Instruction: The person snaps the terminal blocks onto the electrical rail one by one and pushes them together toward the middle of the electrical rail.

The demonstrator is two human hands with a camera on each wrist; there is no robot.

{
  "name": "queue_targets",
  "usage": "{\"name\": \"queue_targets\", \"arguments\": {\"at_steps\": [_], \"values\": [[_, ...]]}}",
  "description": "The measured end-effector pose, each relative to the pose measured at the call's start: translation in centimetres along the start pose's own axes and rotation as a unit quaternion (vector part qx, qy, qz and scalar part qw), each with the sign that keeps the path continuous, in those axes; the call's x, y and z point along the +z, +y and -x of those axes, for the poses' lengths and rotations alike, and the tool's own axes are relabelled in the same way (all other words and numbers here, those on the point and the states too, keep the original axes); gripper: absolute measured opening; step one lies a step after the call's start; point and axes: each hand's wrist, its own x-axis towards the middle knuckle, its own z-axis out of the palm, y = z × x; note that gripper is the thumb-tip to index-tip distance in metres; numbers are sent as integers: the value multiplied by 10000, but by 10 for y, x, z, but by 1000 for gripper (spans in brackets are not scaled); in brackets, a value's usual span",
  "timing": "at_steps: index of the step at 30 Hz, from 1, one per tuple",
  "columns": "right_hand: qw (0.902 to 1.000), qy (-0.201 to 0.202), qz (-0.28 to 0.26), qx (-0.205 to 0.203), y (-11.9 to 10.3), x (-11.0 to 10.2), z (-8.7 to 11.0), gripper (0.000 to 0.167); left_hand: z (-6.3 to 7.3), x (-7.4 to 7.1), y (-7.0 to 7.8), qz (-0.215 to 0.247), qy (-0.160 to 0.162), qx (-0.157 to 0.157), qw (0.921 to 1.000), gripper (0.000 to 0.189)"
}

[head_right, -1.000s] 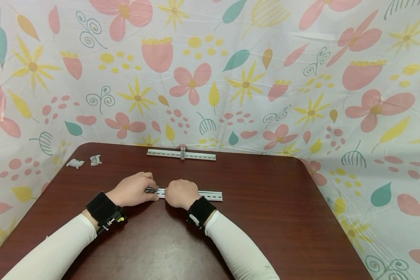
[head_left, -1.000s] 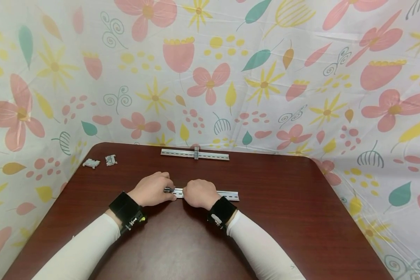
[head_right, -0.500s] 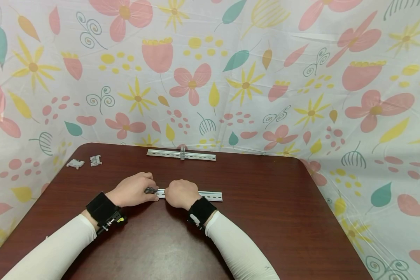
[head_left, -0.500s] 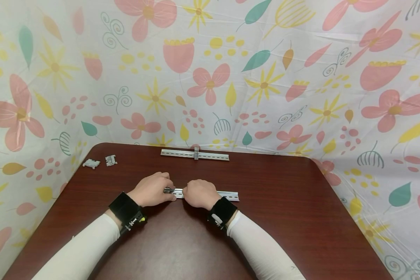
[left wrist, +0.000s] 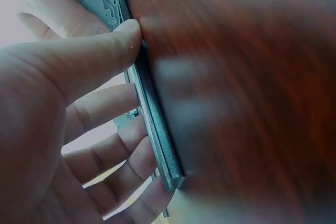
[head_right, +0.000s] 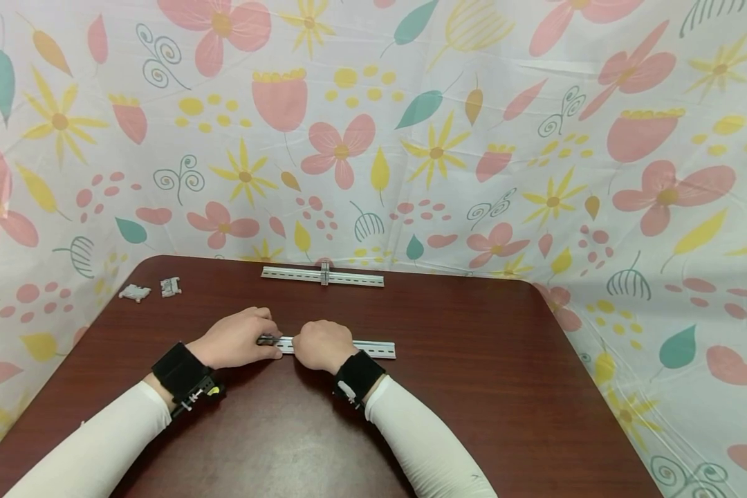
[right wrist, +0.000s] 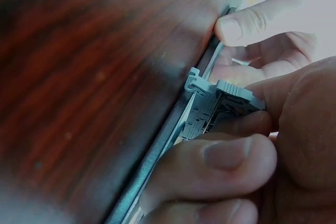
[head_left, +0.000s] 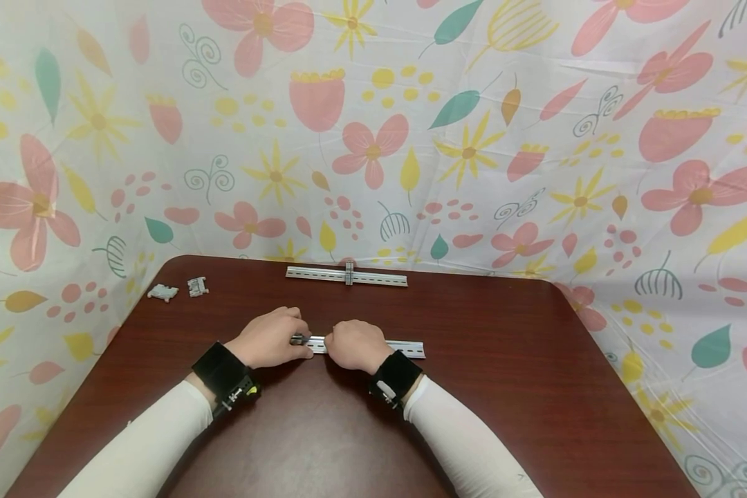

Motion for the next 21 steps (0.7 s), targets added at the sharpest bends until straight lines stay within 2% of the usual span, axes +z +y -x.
{"name": "queue_targets", "arguments": {"at_steps": [13, 21], "values": [[10000, -31, -8, 7, 1, 1, -3, 49, 1, -3, -3, 60, 2, 116, 9999, 22], [10000, -19, 44, -37, 2, 1, -1, 47, 3, -10, -13, 126, 14, 234, 9996, 28]]}}
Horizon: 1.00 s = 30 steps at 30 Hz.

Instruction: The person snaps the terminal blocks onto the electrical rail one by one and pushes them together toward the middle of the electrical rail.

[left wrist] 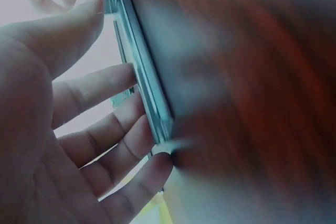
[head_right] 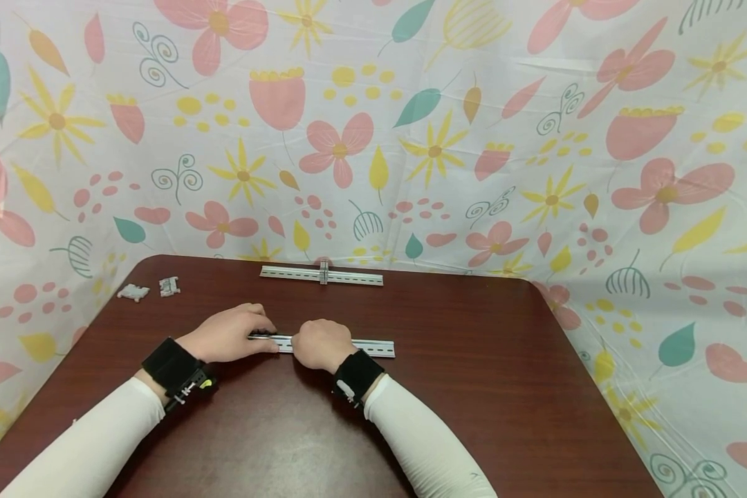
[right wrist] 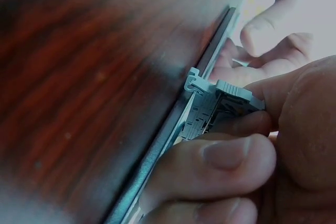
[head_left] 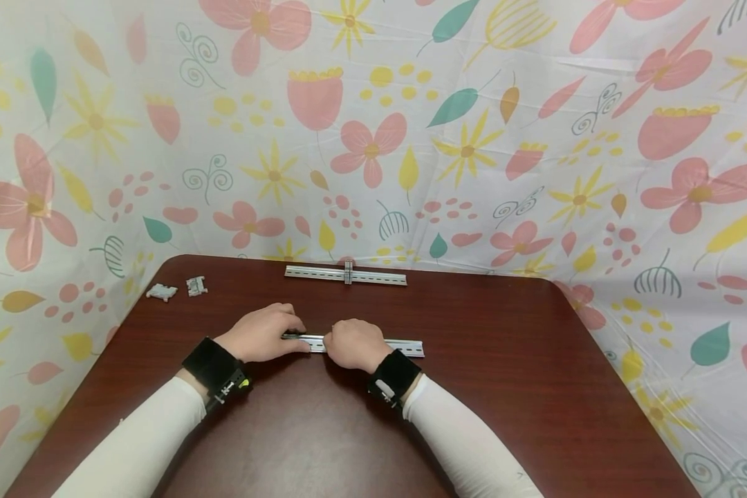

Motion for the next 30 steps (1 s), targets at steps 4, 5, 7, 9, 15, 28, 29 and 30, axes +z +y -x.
{"name": "queue_targets", "arguments": {"at_steps": [4, 5, 7, 9, 15, 28, 29, 30], "values": [[10000, 37, 0, 37, 0, 1, 0, 45, 2, -5, -8, -110, 82, -111, 9998, 34], [10000, 53, 0, 46, 0, 1, 0, 45, 3, -6, -11, -143, 106, -168, 9997, 35], [10000, 77, -5, 47, 0, 2, 0, 44, 5, -9, -16, -198, 159, -319, 9992, 38], [10000, 84, 4, 35, 0, 2, -1, 45, 7, -12, -23, -231, 262, -497, 9982, 41], [9999, 102, 23, -32, 1, 2, -1, 48, 14, -23, -48, -197, 662, -1002, 9926, 49], [10000, 53, -37, 4, 0, 1, -1, 50, 35, -52, -93, -465, 1174, -1886, 9739, 63], [10000, 49, -36, 8, 0, 1, -1, 50, 37, -54, -96, -487, 1204, -1942, 9723, 64], [10000, 50, -34, 10, 0, 1, -1, 50, 39, -56, -99, -481, 1230, -2008, 9707, 65]]}}
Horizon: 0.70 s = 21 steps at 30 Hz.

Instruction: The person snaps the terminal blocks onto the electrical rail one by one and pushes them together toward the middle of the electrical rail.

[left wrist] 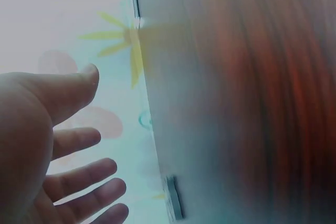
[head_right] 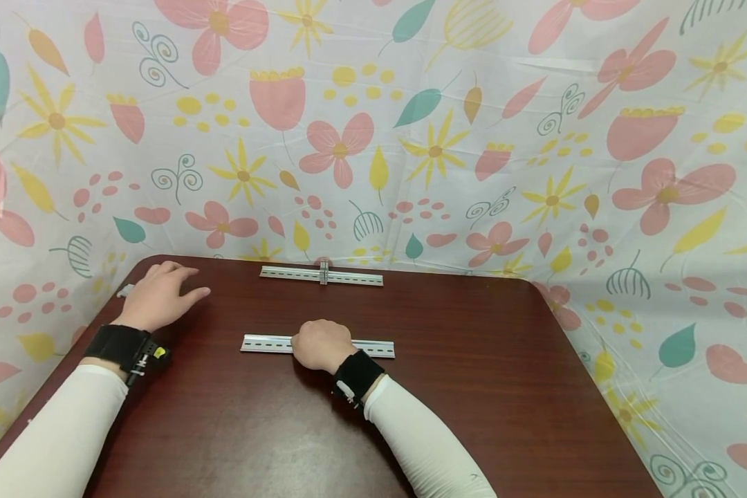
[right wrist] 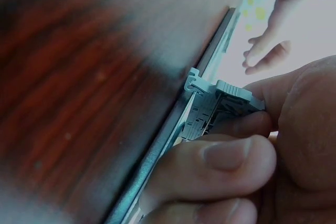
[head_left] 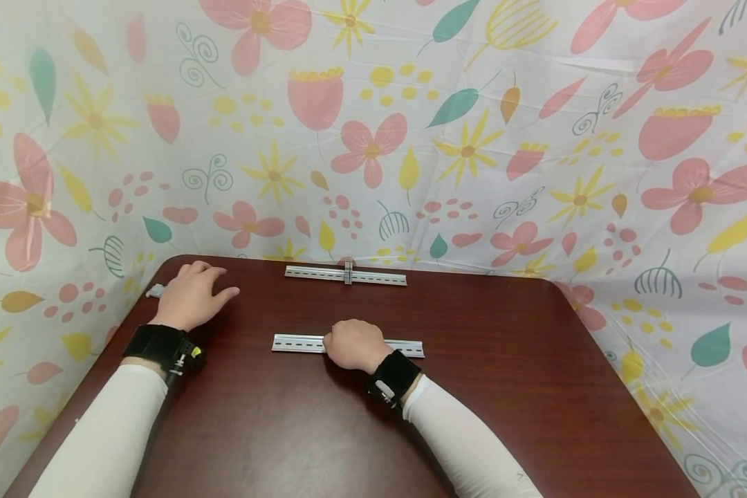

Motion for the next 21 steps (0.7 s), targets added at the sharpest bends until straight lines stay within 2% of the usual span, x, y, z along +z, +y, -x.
{"name": "queue_targets", "arguments": {"at_steps": [5, 10, 21], "values": [[10000, -10, 17, -5, 0, -1, 0, 49, 5, -7, -17, 137, -8, -305, 9994, 68], [10000, 18, 49, -46, 2, 0, 0, 49, 8, -9, -35, 222, 93, -456, 9987, 68], [10000, 43, -7, -46, 1, 1, 0, 46, 14, -10, -61, -63, 298, -757, 9967, 73]]}}
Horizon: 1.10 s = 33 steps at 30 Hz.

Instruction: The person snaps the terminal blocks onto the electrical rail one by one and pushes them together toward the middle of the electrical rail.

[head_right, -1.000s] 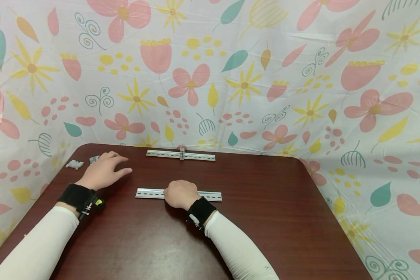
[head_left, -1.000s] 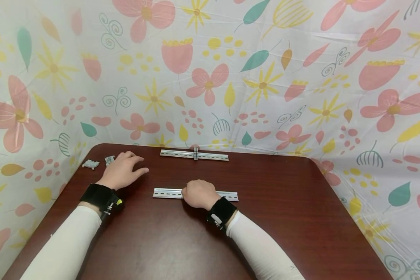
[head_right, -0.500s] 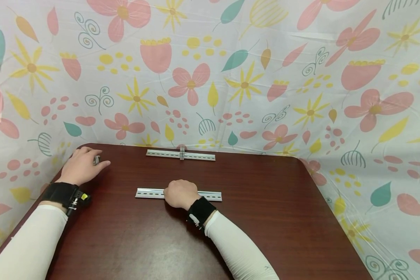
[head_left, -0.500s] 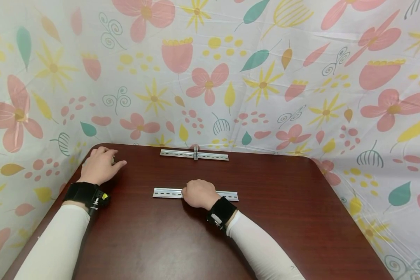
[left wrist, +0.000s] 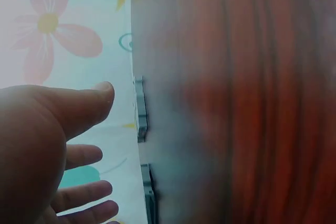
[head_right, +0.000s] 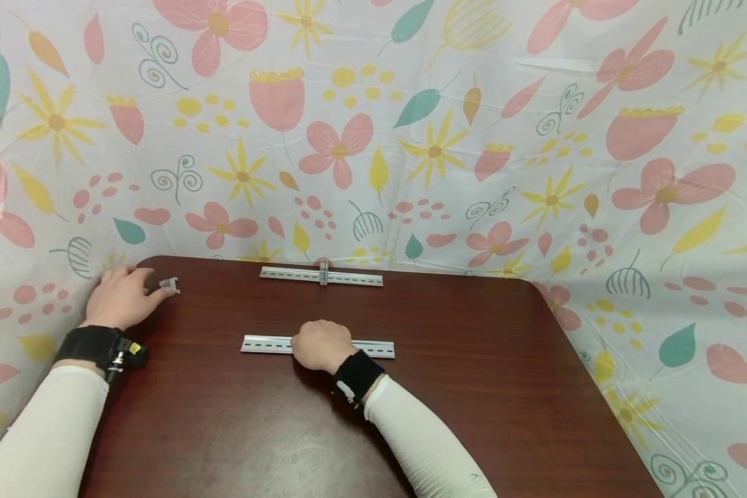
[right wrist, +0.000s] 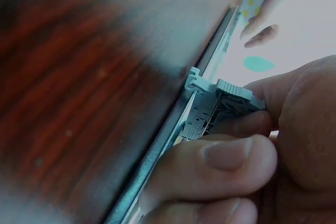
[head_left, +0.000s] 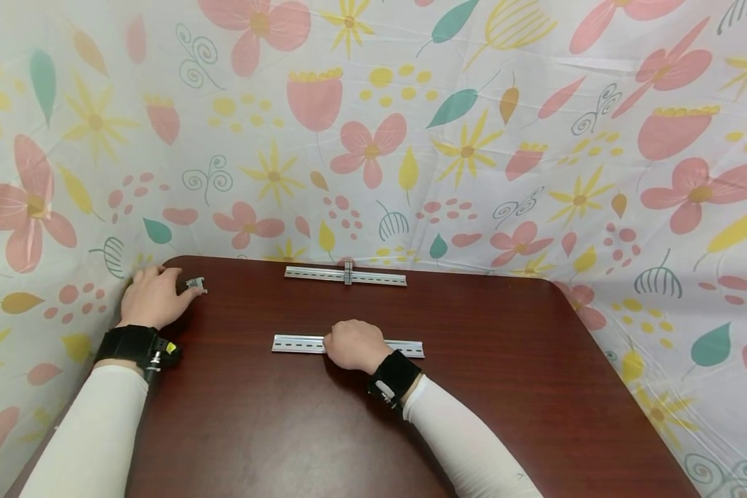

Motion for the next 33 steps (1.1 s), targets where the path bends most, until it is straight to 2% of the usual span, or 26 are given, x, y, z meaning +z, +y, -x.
{"name": "queue_targets", "arguments": {"at_steps": [10, 15, 25, 33], "values": [[10000, 26, 20, 8, 0, 0, 0, 46, 0, -2, -14, -2, -191, -277, 9994, 79], [10000, 28, 43, 2, -1, 0, 1, 47, 2, -3, -16, -38, -280, -325, 9991, 77], [10000, 32, 42, -5, -1, 0, 1, 48, 4, -4, -18, -32, -762, -536, 9956, 72], [10000, 37, 37, 24, -2, -2, 2, 48, 3, -5, -18, -81, -964, -480, 9941, 66]]}}
